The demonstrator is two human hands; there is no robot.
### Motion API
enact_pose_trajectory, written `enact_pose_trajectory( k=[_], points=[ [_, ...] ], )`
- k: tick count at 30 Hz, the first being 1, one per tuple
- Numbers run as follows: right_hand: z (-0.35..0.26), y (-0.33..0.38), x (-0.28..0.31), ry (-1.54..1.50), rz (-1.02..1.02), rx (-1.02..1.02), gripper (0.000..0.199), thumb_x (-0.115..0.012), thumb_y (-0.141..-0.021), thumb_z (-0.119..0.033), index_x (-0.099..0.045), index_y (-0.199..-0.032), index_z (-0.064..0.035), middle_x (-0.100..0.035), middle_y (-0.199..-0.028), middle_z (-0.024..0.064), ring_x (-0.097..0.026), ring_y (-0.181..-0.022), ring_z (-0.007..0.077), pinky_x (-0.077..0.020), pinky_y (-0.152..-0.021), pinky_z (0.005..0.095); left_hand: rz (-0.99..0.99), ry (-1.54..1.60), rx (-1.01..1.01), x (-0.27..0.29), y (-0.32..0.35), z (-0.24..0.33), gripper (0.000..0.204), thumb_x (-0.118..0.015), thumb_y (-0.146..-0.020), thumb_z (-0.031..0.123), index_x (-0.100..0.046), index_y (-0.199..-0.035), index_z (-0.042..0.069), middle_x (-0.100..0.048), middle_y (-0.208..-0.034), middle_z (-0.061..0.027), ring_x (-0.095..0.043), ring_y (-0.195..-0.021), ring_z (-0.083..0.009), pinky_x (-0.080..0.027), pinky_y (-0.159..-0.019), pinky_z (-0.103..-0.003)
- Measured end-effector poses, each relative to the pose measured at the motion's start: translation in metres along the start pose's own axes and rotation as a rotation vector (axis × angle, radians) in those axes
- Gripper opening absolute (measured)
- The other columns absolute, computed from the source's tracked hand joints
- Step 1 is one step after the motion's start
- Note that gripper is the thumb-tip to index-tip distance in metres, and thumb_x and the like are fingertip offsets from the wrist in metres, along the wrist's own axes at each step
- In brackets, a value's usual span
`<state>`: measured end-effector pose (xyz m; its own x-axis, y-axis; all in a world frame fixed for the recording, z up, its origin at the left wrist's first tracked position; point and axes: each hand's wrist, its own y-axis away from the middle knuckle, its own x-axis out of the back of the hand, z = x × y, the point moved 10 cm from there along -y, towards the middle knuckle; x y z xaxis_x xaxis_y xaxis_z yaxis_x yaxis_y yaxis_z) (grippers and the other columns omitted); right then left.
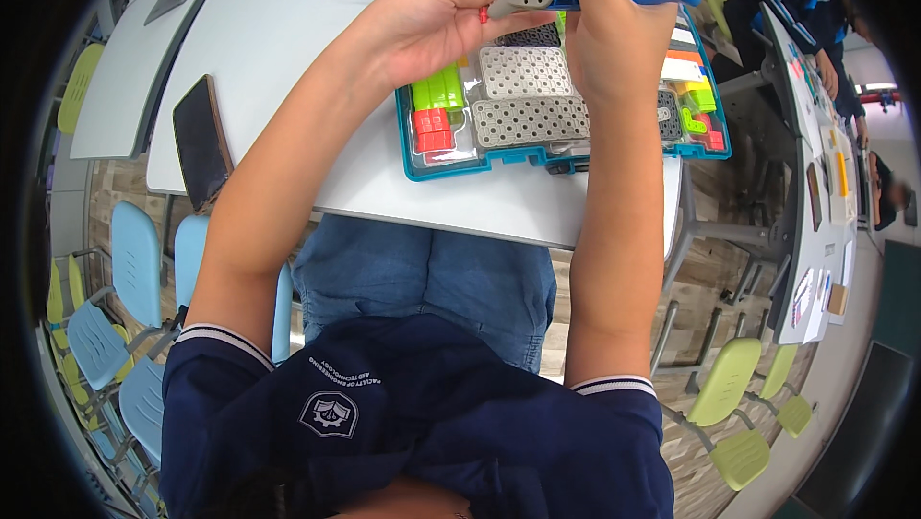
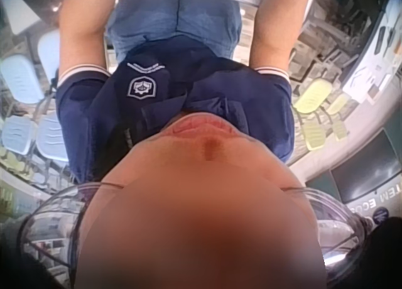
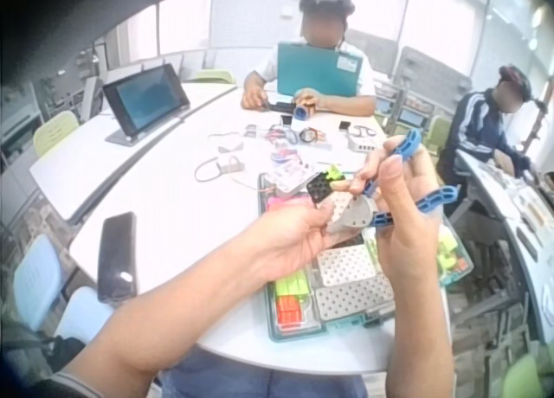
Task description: The person uses a blue plastic tool to press and separate small plastic components from a perforated sheet inside a teal organizer. They repeatedly pick up the sheet, apply the tool to individual pieces, and place the sheet back into the organizer while handling the separated parts.
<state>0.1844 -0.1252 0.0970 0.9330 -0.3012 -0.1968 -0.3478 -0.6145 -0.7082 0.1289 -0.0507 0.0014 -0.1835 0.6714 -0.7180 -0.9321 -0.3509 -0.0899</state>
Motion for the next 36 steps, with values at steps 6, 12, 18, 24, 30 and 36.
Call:
enact_pose_trajectory(
  k=[6, 12, 18, 24, 30, 36],
  points=[
    [-0.009, -0.004, -0.002, 0.005, 0.006, 0.03, 0.03, -0.061, -0.105, -0.02, -0.047, -0.125, -0.0023, -0.058, -0.094, 0.0072, -0.062, -0.085, 0.0157, -0.059, -0.085, 0.0367, 0.036, -0.028, -0.02, 0.006, -0.003, 0.001, 0.031, -0.045, -0.107, 0.001, -0.045, -0.136, -0.008, -0.053, -0.14, -0.0169, -0.056, -0.133, -0.0296, -0.045, -0.121, -0.048],
    [-0.018, 0.0, 0.003, 0.08, 0.013, -0.077, 0.026, -0.069, -0.098, -0.01, -0.053, -0.117, -0.0022, -0.062, -0.091, 0.0046, -0.062, -0.079, 0.0129, -0.054, -0.078, 0.026, 0.173, 0.077, 0.008, 0.014, -0.003, -0.005, 0.03, -0.041, -0.108, 0.005, -0.045, -0.134, -0.009, -0.059, -0.13, -0.0189, -0.061, -0.127, -0.0276, -0.053, -0.112, -0.041],
    [-0.014, 0.005, -0.026, 0.843, -0.184, -0.039, 0.029, -0.079, -0.08, 0.002, -0.061, -0.102, -0.0016, -0.066, -0.087, 0.0079, -0.066, -0.077, 0.0167, -0.0509, -0.072, 0.0267, 0.159, 0.073, -0.06, 0.015, -0.006, 0.005, 0.031, -0.037, -0.109, 0.003, -0.041, -0.138, -0.007, -0.06, -0.127, -0.0175, -0.064, -0.12, -0.0263, -0.056, -0.105, -0.036],
    [-0.003, 0.014, -0.039, 1.157, -0.233, 0.182, 0.021, -0.072, -0.08, 0.007, -0.059, -0.095, -0.0007, -0.066, -0.082, 0.0155, -0.068, -0.076, 0.0264, -0.0497, -0.068, 0.0355, -0.005, -0.061, -0.202, 0.023, -0.013, 0.009, 0.026, -0.042, -0.109, 0.007, -0.043, -0.133, -0.004, -0.065, -0.115, -0.0141, -0.065, -0.117, -0.0211, -0.057, -0.096, -0.032],
    [-0.006, 0.004, -0.004, 1.031, -0.054, 0.178, 0.023, -0.076, -0.09, -0.001, -0.064, -0.11, -0.0033, -0.074, -0.095, 0.0042, -0.068, -0.084, 0.0115, -0.0543, -0.077, 0.0262, 0.098, -0.102, -0.423, 0.011, -0.003, 0.046, 0.019, -0.048, -0.108, 0.01, -0.049, -0.122, -0.003, -0.07, -0.105, -0.0128, -0.07, -0.102, -0.0178, -0.054, -0.082, -0.029],
    [0.006, -0.06, 0.054, 1.087, 0.075, -0.104, 0.02, -0.077, -0.085, -0.002, -0.063, -0.099, -0.0024, -0.068, -0.087, 0.0056, -0.065, -0.079, 0.016, -0.0507, -0.072, 0.032, 0.52, -0.35, -0.782, 0.063, 0.026, 0.122, 0.016, -0.052, -0.104, 0.007, -0.046, -0.118, 0.0, -0.068, -0.109, -0.0152, -0.071, -0.09, -0.0205, -0.057, -0.073, -0.029]
  ],
)
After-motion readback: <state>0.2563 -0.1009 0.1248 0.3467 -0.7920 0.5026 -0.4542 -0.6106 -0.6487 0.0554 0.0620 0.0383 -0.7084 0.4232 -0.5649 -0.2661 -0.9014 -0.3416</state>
